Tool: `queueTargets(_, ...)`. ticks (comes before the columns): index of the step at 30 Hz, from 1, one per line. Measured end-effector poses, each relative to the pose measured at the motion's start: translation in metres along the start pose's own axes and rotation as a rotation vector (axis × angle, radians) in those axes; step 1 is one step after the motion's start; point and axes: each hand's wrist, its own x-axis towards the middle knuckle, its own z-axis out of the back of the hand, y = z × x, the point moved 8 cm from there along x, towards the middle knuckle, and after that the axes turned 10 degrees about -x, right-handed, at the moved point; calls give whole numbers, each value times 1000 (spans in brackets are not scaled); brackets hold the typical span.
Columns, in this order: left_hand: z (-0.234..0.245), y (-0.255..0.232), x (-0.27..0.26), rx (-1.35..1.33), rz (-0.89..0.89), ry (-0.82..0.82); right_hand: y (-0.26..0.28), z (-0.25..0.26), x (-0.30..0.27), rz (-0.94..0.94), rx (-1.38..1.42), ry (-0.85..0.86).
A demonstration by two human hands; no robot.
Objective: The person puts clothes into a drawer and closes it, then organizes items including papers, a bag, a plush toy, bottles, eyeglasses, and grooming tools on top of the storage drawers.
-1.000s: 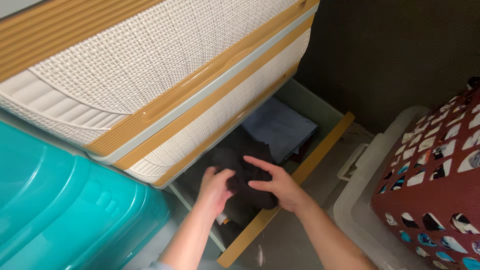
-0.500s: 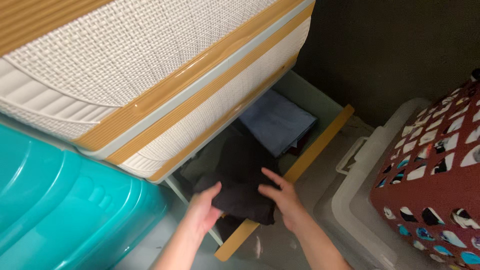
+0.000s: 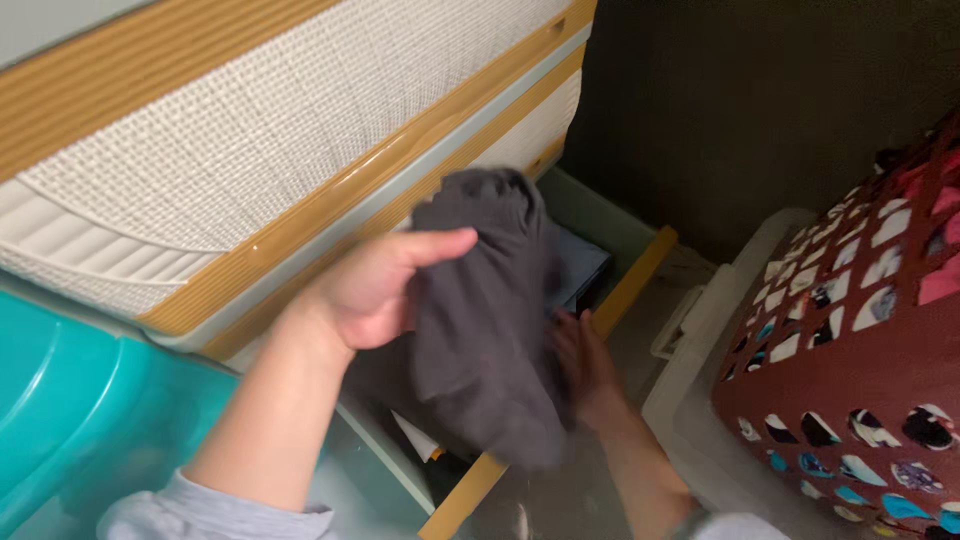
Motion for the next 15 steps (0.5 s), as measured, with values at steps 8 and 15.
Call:
queueTargets(8,63,62,11,-47,-16,-194,-33,-4,-34,-139,-109,43)
queueTargets(15,140,113,20,712,-76,-479,-54,-4,-45,-141,-86,51)
